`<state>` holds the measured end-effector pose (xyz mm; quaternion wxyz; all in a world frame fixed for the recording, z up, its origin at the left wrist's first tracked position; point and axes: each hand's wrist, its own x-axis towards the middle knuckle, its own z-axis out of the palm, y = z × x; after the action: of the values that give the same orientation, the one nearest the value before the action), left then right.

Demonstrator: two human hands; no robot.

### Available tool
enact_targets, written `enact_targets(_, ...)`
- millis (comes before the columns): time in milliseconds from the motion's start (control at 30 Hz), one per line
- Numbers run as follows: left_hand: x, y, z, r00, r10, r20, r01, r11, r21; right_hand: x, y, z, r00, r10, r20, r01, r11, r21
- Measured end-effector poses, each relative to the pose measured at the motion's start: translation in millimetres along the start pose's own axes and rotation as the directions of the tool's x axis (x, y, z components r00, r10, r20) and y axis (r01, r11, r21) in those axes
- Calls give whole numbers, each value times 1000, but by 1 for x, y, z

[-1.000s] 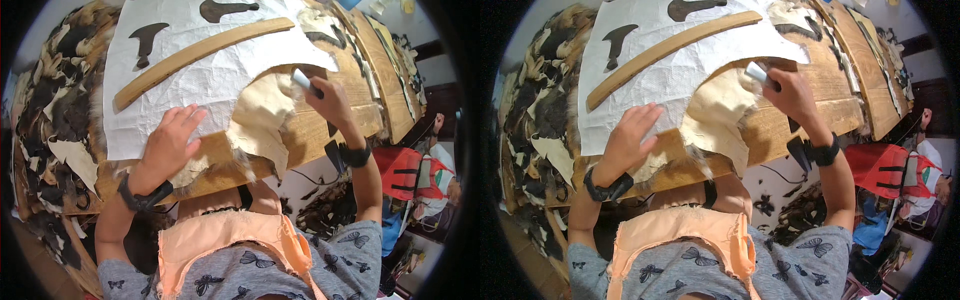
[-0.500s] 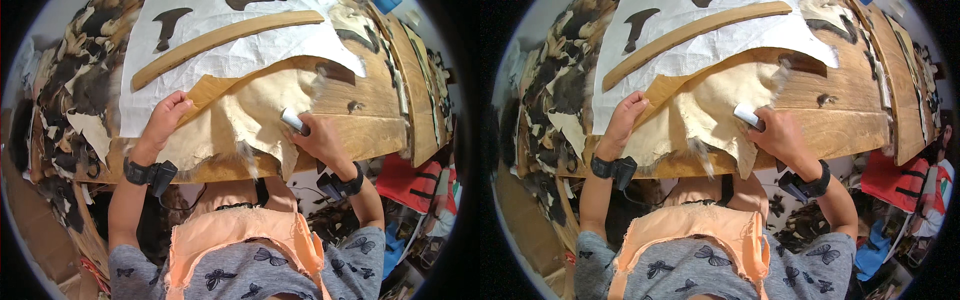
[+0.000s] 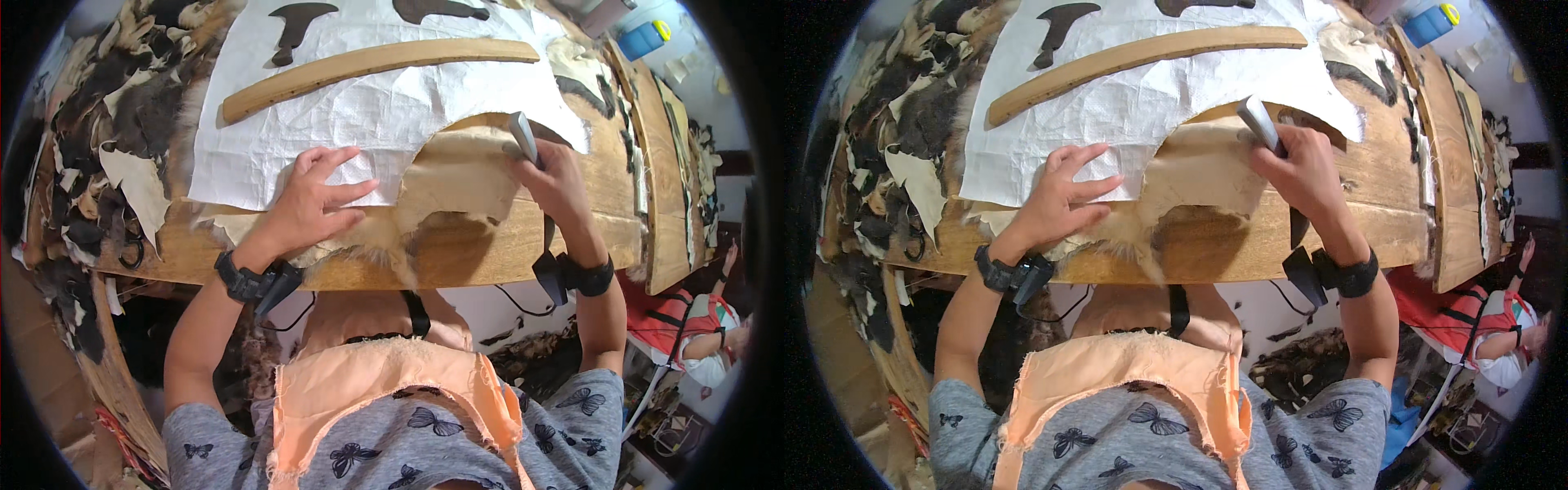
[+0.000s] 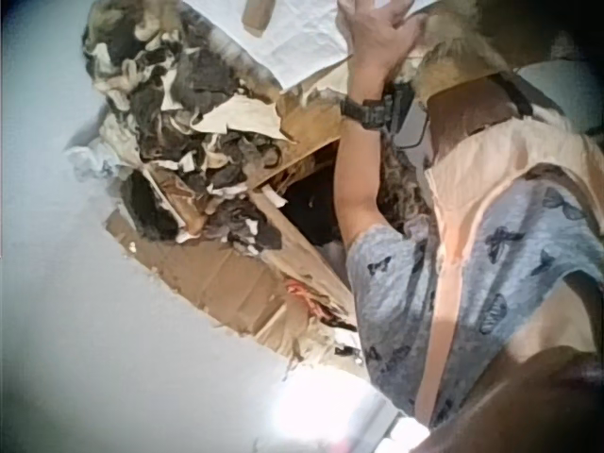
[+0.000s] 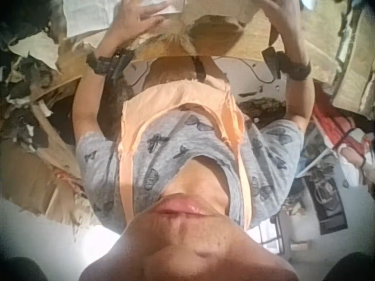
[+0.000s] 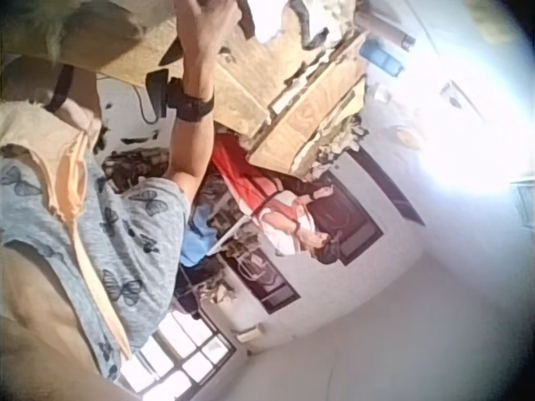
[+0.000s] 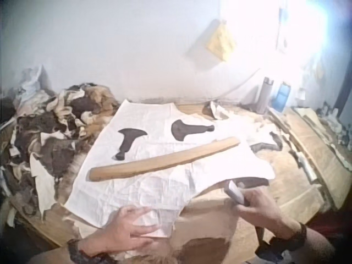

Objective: Cutting fur and leather pieces according to paper patterns and hand-stitching them together.

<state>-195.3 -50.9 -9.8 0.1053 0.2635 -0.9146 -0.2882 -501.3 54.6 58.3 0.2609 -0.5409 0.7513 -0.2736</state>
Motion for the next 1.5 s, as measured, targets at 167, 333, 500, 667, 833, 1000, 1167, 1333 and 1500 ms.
enact_targets(167, -9, 12, -6, 984, 85, 154, -115, 973, 200, 27, -36, -5, 999, 46, -13, -47, 994, -101)
enact_targets(333, -18, 25, -5, 978, 61, 198, -129, 928, 349, 62, -50, 3, 997, -25, -69, 14, 986, -164)
enact_targets(500, -6, 9, -37, 947, -275, 165, 292, 952, -91, 92, -47, 11, 995, -21, -94, -4, 968, -250)
enact_targets(667, 6, -17, -57, 808, -457, 371, 579, 507, -638, 120, -20, 18, 998, -29, -62, 10, 955, -296)
enact_targets(833, 3, -26, -54, 798, -434, 419, 594, 449, -667, 126, -7, 32, 999, 22, -47, -35, 952, -303)
enact_targets(1000, 4, -18, -58, 789, -504, 352, 602, 521, -605, 125, -8, 29, 993, 115, -2, -109, 929, -354)
enact_targets(1167, 1, -11, -60, 826, -367, 429, 560, 437, -704, 100, -23, 11, 985, 171, 6, -159, 926, -342)
enact_targets(1333, -29, 3, -35, 941, 33, 336, 7, 993, -118, 20, -6, -19, 986, 49, 162, -12, 975, -223)
enact_targets(1500, -32, 13, -30, 945, 33, 326, -59, 996, 69, -26, 15, -39, 940, 254, 228, -120, 871, -477)
